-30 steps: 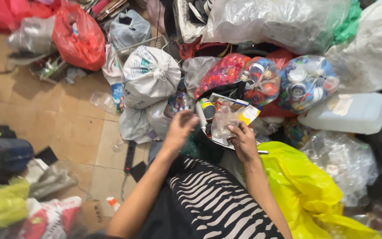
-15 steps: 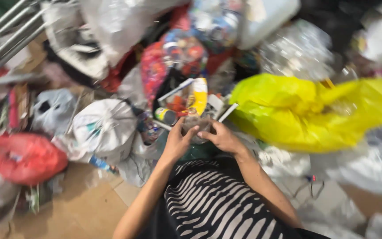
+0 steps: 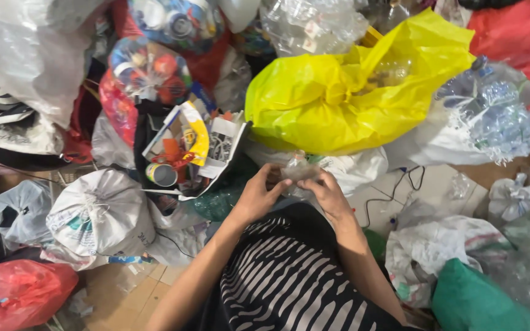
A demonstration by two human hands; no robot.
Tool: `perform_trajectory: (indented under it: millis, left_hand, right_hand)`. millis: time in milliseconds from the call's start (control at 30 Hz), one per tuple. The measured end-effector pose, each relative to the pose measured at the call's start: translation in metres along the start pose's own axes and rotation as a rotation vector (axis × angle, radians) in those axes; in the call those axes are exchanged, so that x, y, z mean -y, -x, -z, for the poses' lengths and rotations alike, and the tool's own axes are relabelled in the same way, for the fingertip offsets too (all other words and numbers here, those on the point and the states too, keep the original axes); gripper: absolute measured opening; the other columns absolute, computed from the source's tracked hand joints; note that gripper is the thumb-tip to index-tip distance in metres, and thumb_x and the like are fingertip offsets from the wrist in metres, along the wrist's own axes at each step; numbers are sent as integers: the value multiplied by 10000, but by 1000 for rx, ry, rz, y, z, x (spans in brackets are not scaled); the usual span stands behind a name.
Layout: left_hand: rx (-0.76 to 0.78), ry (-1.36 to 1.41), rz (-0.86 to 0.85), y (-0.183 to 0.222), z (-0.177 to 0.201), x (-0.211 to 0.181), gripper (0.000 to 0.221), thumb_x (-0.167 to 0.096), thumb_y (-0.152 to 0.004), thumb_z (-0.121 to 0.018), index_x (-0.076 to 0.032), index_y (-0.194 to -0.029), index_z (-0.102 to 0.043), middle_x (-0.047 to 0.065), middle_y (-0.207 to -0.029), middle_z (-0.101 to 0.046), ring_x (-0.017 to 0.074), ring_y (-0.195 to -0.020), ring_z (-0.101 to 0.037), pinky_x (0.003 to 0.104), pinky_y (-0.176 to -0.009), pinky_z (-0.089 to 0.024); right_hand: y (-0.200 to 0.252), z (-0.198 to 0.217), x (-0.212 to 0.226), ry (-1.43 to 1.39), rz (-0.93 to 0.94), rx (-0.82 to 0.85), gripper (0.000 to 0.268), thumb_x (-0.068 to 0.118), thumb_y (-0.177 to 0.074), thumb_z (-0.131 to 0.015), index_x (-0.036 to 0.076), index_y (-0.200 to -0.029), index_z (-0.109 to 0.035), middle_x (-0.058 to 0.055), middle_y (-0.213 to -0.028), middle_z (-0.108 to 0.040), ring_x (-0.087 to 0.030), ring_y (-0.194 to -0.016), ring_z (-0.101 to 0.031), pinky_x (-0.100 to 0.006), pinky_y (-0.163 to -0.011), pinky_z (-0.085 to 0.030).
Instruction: The recorder is sorting through various recyclable items and trash bags.
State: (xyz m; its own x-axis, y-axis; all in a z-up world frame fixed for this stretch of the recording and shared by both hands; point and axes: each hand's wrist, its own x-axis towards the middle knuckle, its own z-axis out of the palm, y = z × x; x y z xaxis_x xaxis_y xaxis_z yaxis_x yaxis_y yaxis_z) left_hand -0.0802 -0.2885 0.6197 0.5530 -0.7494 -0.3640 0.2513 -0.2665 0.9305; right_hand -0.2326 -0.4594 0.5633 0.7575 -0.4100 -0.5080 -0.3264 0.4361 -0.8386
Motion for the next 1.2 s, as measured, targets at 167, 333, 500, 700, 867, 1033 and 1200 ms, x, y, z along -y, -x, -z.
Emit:
perform_trajectory:
  millis: [167,333,500,700,867,1033,1200]
  left_hand:
    - [-66,-37,22,-19,-27,14,433,-209,-927,-726,-5,-1282,-585,134,-1070,-740,213,-976,-733,330,-857,-590]
    - [-153,-2,48,-31,-52,-6,438,-217,-944,-708,-1,-1303,-580,135,-1136,-738,212,-1027,-740,332,-890,-584]
    - [-219,69,44,-34,-66,-13,462,-221,-954,-688,9,-1330,-548,120,-1196,-729,203,-1045,-730,324,-895,-575]
    - [-257,117,-3,-36,-71,9,502,-188,-953,-685,17,-1369,-492,133,-1171,-722,196,-1033,-714,318,-892,-570]
    - [-287,118,15,-31,-69,6,522,-182,-951,-682,21,-1382,-466,138,-1176,-716,193,-1025,-712,316,-890,-569]
    - [-328,132,-9,-16,-54,16,550,-179,-956,-680,24,-1405,-435,149,-1166,-718,187,-1042,-701,310,-905,-560]
    - [-348,109,1,-3,-37,25,567,-184,-956,-673,19,-1418,-413,148,-1187,-695,189,-1006,-689,315,-883,-563]
  right_hand:
    - [-3,25,50,104,42,-80,439,102,-862,-702,9,-1287,-649,-58,-1182,-702,-162,-1107,-626,-316,-982,-477]
    - [-42,97,112,257,195,-185,396,150,-883,-723,51,-1256,-638,-31,-1149,-720,-145,-1063,-661,-295,-960,-510]
    - [-93,150,204,784,545,-320,360,145,-898,-770,4,-1203,-642,-128,-1155,-718,-252,-1062,-685,-354,-944,-529]
    - [-169,198,218,1498,591,-180,402,123,-803,-770,19,-1187,-711,-253,-1178,-685,-463,-1066,-639,-489,-933,-506]
    - [-189,203,171,1572,311,-67,434,148,-825,-714,32,-1243,-693,-280,-1156,-689,-462,-1063,-654,-508,-934,-512]
    - [-179,187,137,1559,-26,-131,422,268,-885,-713,17,-1223,-688,-292,-1158,-688,-457,-1091,-658,-510,-954,-519]
    - [-154,172,126,1425,79,-341,575,389,-902,-726,13,-1316,-593,-307,-1270,-614,-492,-1165,-580,-538,-976,-464]
